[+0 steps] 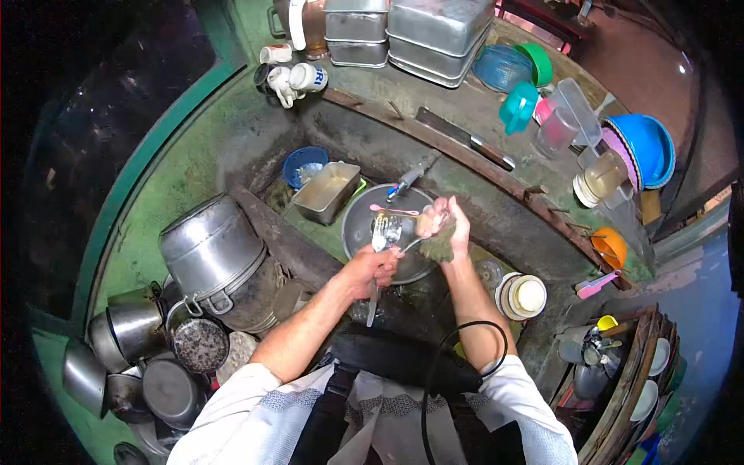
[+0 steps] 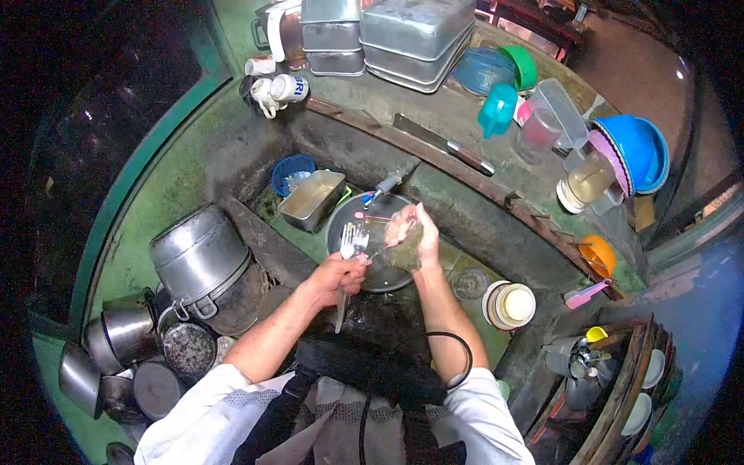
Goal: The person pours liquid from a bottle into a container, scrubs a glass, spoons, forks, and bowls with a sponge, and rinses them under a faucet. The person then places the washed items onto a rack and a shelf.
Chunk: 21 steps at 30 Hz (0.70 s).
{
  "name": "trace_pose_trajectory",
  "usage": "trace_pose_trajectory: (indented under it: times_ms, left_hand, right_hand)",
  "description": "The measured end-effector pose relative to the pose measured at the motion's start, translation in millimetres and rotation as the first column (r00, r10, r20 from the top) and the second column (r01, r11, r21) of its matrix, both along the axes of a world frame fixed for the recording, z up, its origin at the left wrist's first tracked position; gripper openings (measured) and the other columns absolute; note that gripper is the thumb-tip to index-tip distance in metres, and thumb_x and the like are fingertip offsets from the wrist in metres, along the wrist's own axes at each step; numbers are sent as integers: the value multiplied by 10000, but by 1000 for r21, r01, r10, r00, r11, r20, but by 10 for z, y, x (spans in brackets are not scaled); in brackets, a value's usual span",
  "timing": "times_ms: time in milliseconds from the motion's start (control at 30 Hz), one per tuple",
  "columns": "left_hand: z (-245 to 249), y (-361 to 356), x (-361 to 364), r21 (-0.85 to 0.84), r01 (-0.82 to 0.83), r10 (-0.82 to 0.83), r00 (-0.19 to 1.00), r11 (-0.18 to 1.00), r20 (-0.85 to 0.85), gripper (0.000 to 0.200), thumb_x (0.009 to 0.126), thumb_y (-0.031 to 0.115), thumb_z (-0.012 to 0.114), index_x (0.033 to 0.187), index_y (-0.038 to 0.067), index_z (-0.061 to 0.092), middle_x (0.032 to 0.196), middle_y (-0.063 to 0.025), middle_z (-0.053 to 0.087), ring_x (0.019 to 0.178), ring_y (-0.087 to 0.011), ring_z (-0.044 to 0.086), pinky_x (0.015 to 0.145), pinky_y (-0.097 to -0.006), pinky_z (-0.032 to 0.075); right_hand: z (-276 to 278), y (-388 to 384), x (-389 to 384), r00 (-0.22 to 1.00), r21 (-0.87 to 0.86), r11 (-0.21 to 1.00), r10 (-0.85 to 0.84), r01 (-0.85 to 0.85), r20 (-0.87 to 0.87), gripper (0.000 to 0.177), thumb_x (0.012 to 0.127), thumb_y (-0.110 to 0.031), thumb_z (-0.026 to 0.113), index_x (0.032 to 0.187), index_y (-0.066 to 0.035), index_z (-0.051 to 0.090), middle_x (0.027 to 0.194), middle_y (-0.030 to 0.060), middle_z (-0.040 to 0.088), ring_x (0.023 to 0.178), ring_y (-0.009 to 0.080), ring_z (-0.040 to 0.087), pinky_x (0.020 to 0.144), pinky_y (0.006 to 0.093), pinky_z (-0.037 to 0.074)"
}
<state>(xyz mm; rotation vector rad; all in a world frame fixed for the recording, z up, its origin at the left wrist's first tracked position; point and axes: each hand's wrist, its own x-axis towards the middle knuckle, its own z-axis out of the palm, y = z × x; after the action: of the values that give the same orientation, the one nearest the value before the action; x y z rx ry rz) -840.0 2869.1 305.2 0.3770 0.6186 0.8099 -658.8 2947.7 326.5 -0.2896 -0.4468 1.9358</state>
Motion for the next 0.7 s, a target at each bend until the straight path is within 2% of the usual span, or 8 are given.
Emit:
trace_pose_trajectory:
  times_ms: [133, 267, 333, 367, 433, 533, 600, 700]
  left_hand:
    - [59, -23, 98, 43, -26, 34, 984, 999, -177, 144, 875, 77, 550, 1003, 13, 534, 626, 33, 446, 450, -43, 354, 398, -205, 290]
    - [-32, 71, 201, 333, -112, 258, 863, 936, -435, 109, 908, 78, 514, 1013, 70, 544, 692, 6, 519, 502, -66, 433, 418, -235, 360]
    - [-396, 236, 322, 862, 19, 751, 481, 507, -453, 118, 902, 64, 515, 1010, 37, 554, 738, -28, 593, 535, -97, 523, 458, -278, 434]
    - [-244, 183, 237, 548, 95, 421, 536, 831, -732, 141, 900, 72, 538, 1022, 15, 582, 754, -46, 648, 549, -112, 570, 504, -302, 477]
    - [-375, 164, 170, 612, 91, 479, 537, 786, -694, 143, 910, 94, 547, 1016, 13, 598, 733, -43, 652, 531, -104, 560, 498, -292, 473]
    - [-203, 140, 183, 558, -161, 528, 607, 814, -594, 164, 930, 171, 582, 974, 23, 636, 695, -22, 640, 513, -68, 533, 452, -229, 434]
    - [-202, 248, 186, 535, -292, 553, 712, 793, -432, 182, 920, 190, 605, 1017, 37, 630, 708, -12, 625, 522, -62, 525, 442, -203, 408]
    - [-218, 362, 105, 542, -273, 555, 689, 795, -466, 229, 890, 242, 656, 1005, 48, 612, 683, 0, 581, 497, -48, 481, 407, -209, 372]
  right_hand:
    - [-312, 126, 127, 939, 146, 957, 276, -249, -206, 485, 963, -492, 388, 651, -122, 429, 559, 14, 378, 509, 156, 403, 512, 322, 361]
    - [-53, -25, -93, 981, -204, 962, -192, 182, -29, 342, 949, -412, 512, 920, -79, 583, 737, 30, 569, 616, 170, 533, 601, 335, 455]
    - [-75, -178, -344, 937, -234, 933, -203, 274, 286, 239, 958, -276, 526, 886, -51, 564, 751, 8, 531, 658, 133, 512, 624, 298, 443]
    - [-119, -172, -313, 937, -223, 937, -202, 269, 284, 239, 958, -276, 526, 886, -51, 564, 751, 8, 531, 658, 133, 512, 624, 298, 443]
    - [-214, -122, -181, 695, 170, 913, -394, 371, 602, 195, 952, -192, 523, 856, -40, 596, 778, 10, 563, 733, 132, 552, 665, 292, 463]
    - [-305, 18, -16, 478, 429, 901, -351, -62, 806, 176, 889, -145, 547, 815, -17, 644, 775, 33, 631, 750, 147, 587, 706, 286, 455]
    - [-481, -28, -142, 507, 297, 915, -127, -271, 853, 156, 854, -73, 525, 791, -5, 650, 763, 38, 642, 746, 128, 594, 718, 283, 470]
    - [-257, -325, -284, 351, 258, 917, -145, -303, 925, 173, 865, -121, 548, 822, 4, 659, 784, 41, 653, 737, 131, 595, 692, 289, 469]
